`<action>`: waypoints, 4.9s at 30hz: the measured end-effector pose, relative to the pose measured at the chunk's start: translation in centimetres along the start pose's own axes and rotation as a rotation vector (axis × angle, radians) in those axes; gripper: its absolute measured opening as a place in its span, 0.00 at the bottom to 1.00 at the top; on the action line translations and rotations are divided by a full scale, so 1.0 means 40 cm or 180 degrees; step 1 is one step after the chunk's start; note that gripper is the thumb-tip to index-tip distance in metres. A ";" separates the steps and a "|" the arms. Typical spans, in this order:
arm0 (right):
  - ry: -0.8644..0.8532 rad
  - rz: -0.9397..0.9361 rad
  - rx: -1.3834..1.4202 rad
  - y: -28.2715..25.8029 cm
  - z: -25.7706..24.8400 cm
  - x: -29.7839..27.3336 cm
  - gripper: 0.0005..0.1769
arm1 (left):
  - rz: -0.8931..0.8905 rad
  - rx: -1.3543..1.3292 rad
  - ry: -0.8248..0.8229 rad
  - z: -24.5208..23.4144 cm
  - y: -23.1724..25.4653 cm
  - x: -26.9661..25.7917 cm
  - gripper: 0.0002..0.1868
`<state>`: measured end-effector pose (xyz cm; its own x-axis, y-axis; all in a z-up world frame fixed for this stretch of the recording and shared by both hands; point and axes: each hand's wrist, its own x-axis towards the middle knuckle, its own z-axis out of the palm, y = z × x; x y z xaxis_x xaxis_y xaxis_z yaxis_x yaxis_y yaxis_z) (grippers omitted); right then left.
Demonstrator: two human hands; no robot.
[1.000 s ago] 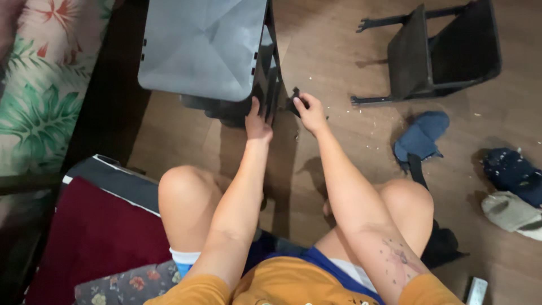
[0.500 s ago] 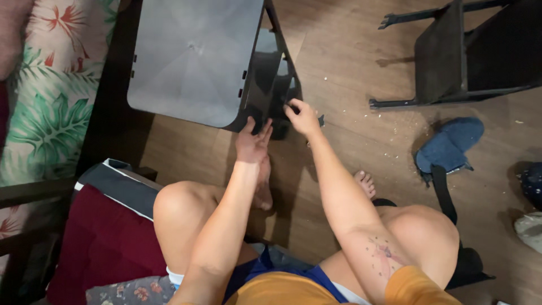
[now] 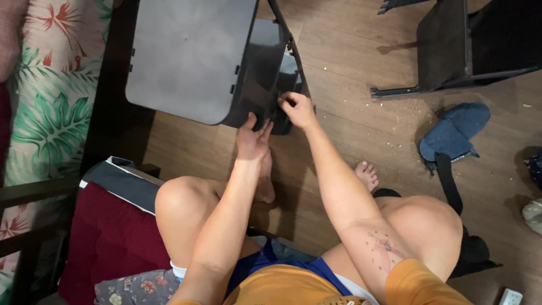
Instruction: The person assembles a black plastic shelving unit by hand, connecting the side supports to the shelves and snapping the tiers together while sitting on the floor.
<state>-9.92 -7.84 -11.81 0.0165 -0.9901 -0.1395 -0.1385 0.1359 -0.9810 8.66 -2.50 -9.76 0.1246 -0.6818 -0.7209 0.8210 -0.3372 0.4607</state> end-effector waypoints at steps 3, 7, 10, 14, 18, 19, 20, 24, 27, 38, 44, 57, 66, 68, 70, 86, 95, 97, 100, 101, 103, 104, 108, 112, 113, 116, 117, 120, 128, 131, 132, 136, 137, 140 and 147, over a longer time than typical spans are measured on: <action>-0.0020 -0.0009 0.0005 0.004 0.006 -0.001 0.13 | 0.0082 0.0008 0.0115 0.015 0.011 -0.012 0.24; -0.0020 -0.0070 0.0135 0.011 0.019 -0.004 0.12 | 0.0105 0.0400 0.0144 0.043 0.011 -0.046 0.26; -0.0056 0.0131 0.0059 0.016 0.024 -0.010 0.13 | 0.0173 0.0646 0.0276 0.063 0.009 -0.069 0.27; 0.0159 -0.0244 0.0265 -0.002 0.034 -0.001 0.15 | 0.0173 0.0887 0.0303 0.076 -0.001 -0.089 0.27; 0.0019 0.0017 0.0318 -0.052 0.040 -0.023 0.20 | 0.0098 0.0847 0.0206 0.071 -0.003 -0.085 0.26; 0.0108 -0.0217 0.0284 -0.062 0.039 -0.024 0.22 | 0.0196 0.0903 0.0209 0.075 -0.009 -0.086 0.26; 0.0113 -0.0215 0.0281 -0.067 0.037 -0.025 0.22 | 0.0295 0.0960 0.0211 0.079 -0.012 -0.088 0.26; -0.0026 -0.0097 0.0390 -0.031 0.048 -0.014 0.21 | 0.0181 0.1070 0.0225 0.091 -0.004 -0.103 0.26; -0.0299 0.0071 0.0999 0.053 0.082 0.009 0.19 | 0.0118 0.0967 0.0136 0.088 0.005 -0.100 0.25; -0.0798 0.0085 -0.0363 0.187 -0.123 0.028 0.31 | 0.0174 -0.0088 -0.0594 0.061 0.011 -0.065 0.24; -0.0369 0.0135 -0.1892 0.093 -0.050 -0.044 0.19 | 0.0308 0.0344 -0.0724 0.053 -0.034 -0.079 0.27; 0.0286 -0.0106 -0.1174 0.004 -0.012 -0.068 0.19 | 0.2175 0.7336 -0.1472 -0.048 -0.117 0.030 0.52; 0.0350 0.0025 -0.0890 -0.029 0.030 -0.052 0.29 | 0.1620 0.7597 -0.1404 -0.080 -0.100 0.051 0.46; 0.0365 -0.0020 -0.0868 -0.037 0.036 -0.046 0.29 | 0.1659 0.7584 -0.1374 -0.070 -0.093 0.047 0.47; 0.0354 0.0041 -0.0689 -0.045 0.047 -0.044 0.28 | 0.1568 0.7687 -0.1400 -0.064 -0.090 0.049 0.46; 0.1038 0.0553 -0.0028 0.040 0.076 -0.072 0.16 | 0.1028 0.7077 -0.1087 -0.033 -0.063 0.043 0.37; 0.1368 0.0345 -0.0301 -0.016 0.138 -0.100 0.12 | 0.1886 0.7187 -0.1325 -0.126 -0.074 0.109 0.37; 0.1490 0.0447 -0.0355 -0.016 0.136 -0.094 0.13 | 0.1622 0.7106 -0.1262 -0.094 -0.067 0.089 0.37; 0.1639 0.0296 -0.0537 -0.008 0.131 -0.091 0.15 | 0.1344 0.6984 -0.1202 -0.058 -0.055 0.065 0.35; 0.1644 0.0298 -0.0547 -0.003 0.134 -0.090 0.15 | 0.1328 0.6951 -0.1191 -0.054 -0.056 0.063 0.35; 0.1791 0.0751 -0.0146 0.004 0.150 -0.083 0.14 | 0.1399 0.7019 -0.1260 -0.056 -0.059 0.066 0.35; 0.1791 0.0745 -0.0145 0.009 0.154 -0.083 0.14 | 0.1473 0.7091 -0.1318 -0.061 -0.059 0.071 0.35; 0.1566 0.1482 0.0169 0.025 0.164 -0.107 0.10 | 0.1860 0.6831 -0.1249 -0.104 -0.067 0.096 0.38; 0.1622 0.0488 -0.0310 0.037 0.158 -0.130 0.08 | 0.1153 0.6372 -0.0620 -0.111 -0.065 0.126 0.31; 0.1618 0.0493 -0.0309 0.039 0.156 -0.130 0.08 | 0.0775 0.6277 -0.0251 -0.106 -0.061 0.133 0.32; 0.1532 0.0573 -0.0349 0.045 0.149 -0.132 0.08 | 0.1146 0.6145 -0.0304 -0.090 -0.045 0.157 0.35; 0.1469 0.0515 -0.0338 0.046 0.146 -0.130 0.08 | 0.1144 0.6154 -0.0311 -0.080 -0.037 0.171 0.35; 0.1324 0.0421 -0.0338 0.055 0.139 -0.134 0.13 | 0.1074 0.5737 -0.0926 -0.043 -0.037 0.210 0.41; 0.1030 0.1016 0.0537 0.209 0.205 -0.121 0.14 | 0.1049 0.6786 0.0852 0.120 -0.064 0.089 0.42; 0.0895 0.2637 0.2364 0.282 0.247 -0.110 0.23 | 0.0644 0.6462 0.0677 0.111 -0.062 0.073 0.42; 0.0823 0.2479 0.2688 0.299 0.262 -0.112 0.26 | 0.0641 0.6473 0.0682 0.097 -0.074 0.082 0.42; 0.0839 0.2476 0.4062 0.335 0.286 -0.100 0.28 | 0.1963 0.6168 0.0331 0.031 -0.116 0.153 0.39; 0.0842 0.2485 0.4072 0.338 0.287 -0.093 0.28 | 0.1652 0.6554 0.0472 0.019 -0.116 0.168 0.39; 0.0555 0.3168 0.4539 0.327 0.283 -0.077 0.30 | 0.1357 0.5866 0.0492 0.005 -0.110 0.187 0.38; 0.0460 0.3377 0.3729 0.262 0.255 -0.065 0.29 | 0.0472 0.6382 0.1035 0.096 -0.054 0.127 0.37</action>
<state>-1.30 -3.46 -23.09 0.3131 -0.4175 -0.8530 0.7833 0.6214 -0.0166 5.39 -7.73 -12.44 0.3810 -0.7250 -0.5738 -0.8176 -0.5539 0.1571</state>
